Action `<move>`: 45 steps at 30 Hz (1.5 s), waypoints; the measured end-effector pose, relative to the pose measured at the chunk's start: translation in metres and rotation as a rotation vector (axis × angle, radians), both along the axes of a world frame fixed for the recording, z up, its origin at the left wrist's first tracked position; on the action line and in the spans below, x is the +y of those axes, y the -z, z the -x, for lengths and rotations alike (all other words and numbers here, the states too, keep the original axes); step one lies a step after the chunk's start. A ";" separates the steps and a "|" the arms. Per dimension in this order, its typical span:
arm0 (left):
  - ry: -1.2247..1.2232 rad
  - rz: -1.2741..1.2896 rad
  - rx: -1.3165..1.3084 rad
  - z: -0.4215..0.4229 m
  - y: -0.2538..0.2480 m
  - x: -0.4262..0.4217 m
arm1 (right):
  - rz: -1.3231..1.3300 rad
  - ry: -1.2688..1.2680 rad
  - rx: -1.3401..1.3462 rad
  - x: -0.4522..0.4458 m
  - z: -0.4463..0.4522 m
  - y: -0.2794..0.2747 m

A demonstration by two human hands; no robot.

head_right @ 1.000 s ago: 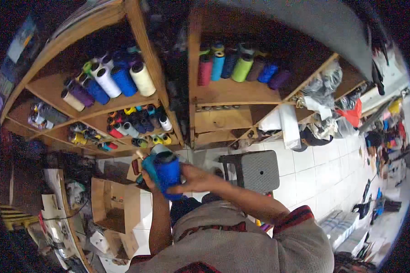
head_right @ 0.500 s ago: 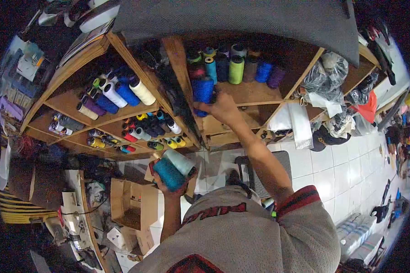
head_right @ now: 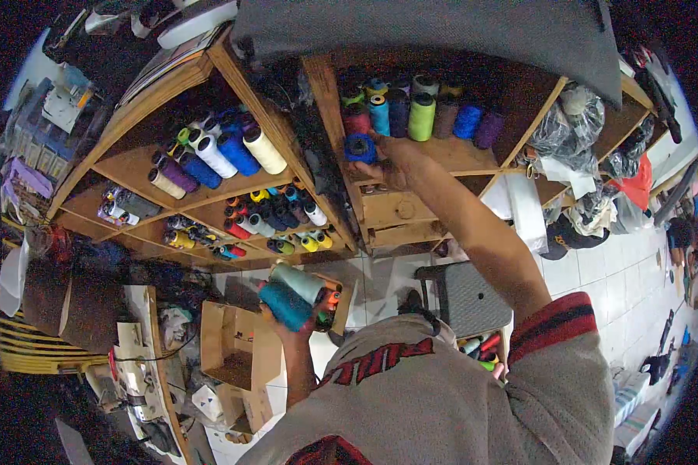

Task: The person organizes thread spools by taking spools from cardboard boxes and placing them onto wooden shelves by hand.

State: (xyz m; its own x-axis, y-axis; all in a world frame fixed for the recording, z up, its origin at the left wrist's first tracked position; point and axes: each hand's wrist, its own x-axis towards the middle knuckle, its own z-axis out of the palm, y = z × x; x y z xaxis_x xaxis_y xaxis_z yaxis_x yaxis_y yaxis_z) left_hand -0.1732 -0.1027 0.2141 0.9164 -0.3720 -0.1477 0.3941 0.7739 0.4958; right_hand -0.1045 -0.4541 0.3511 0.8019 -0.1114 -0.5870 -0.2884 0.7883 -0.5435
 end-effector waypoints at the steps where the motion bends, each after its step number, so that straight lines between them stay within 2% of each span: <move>1: 0.049 0.052 0.005 0.000 -0.003 0.001 | 0.019 0.029 0.014 0.000 0.003 -0.005; 3: 0.053 0.081 0.041 0.002 -0.003 0.004 | 0.057 0.079 0.043 0.001 0.008 -0.017; 6: 0.009 0.068 0.063 0.004 -0.005 0.007 | -0.129 0.021 -0.054 -0.028 0.002 0.016; 7: -0.015 0.040 0.190 -0.002 0.003 0.009 | -0.153 -0.002 -0.068 -0.034 0.000 0.018; 10: -0.104 -0.060 0.140 0.002 -0.003 0.003 | -0.181 0.012 -0.076 -0.039 -0.007 0.012; 11: -0.018 0.038 0.044 0.006 -0.011 0.003 | -0.183 -0.052 0.033 -0.043 -0.008 0.004; 14: -0.016 0.037 0.066 0.001 -0.002 0.006 | 0.024 -0.111 -0.011 -0.031 -0.003 0.003; 15: -0.051 0.058 0.138 0.001 0.003 0.005 | 0.056 -0.083 0.002 -0.028 -0.003 0.007; 17: -0.020 0.042 0.120 0.002 0.008 0.008 | 0.122 -0.020 0.025 -0.024 -0.001 0.017; 20: -0.028 0.017 0.105 0.001 -0.002 0.004 | 0.327 0.028 -0.092 -0.003 0.015 0.008; 23: -0.016 -0.009 0.089 0.002 -0.011 -0.001 | 0.334 0.061 -0.236 -0.011 0.023 0.041; 26: 0.015 -0.015 -0.002 -0.003 -0.019 -0.010 | 0.717 -0.084 -0.306 0.010 0.049 0.027; 28: 0.026 0.012 -0.089 -0.005 -0.014 -0.020 | 0.719 -0.182 -0.386 0.037 0.078 0.035; 30: 0.042 0.035 -0.146 -0.007 -0.006 -0.031 | 0.833 -0.407 -0.396 0.067 0.100 0.038; 31: 0.079 0.018 -0.167 -0.004 -0.009 -0.039 | 0.939 -0.595 -0.363 0.085 0.103 0.037; 34: 0.113 -0.152 -0.254 -0.001 0.004 -0.046 | 1.426 -0.724 -0.312 0.109 0.111 0.052; 35: 0.318 -0.185 -0.217 -0.001 0.010 -0.041 | 1.423 -0.740 -0.290 0.104 0.112 0.056; 37: 0.542 -0.146 -0.141 0.001 0.004 -0.044 | 1.417 -0.787 -0.238 0.087 0.116 0.060; 40: 0.594 0.059 -0.033 0.000 -0.003 -0.063 | 0.834 -0.581 -0.085 0.066 0.134 0.035; 41: 0.600 0.125 0.006 0.003 -0.017 -0.072 | 0.689 -0.335 -0.091 0.069 0.142 0.014; 42: 0.604 0.189 0.045 0.005 -0.030 -0.080 | 0.505 -0.184 -0.154 0.055 0.143 0.039; 44: 0.612 0.303 0.011 0.003 -0.031 -0.086 | 0.403 0.064 -0.206 0.038 0.142 0.017; 45: 0.634 0.368 -0.009 -0.001 -0.026 -0.087 | 0.570 0.115 -0.263 0.028 0.135 0.005</move>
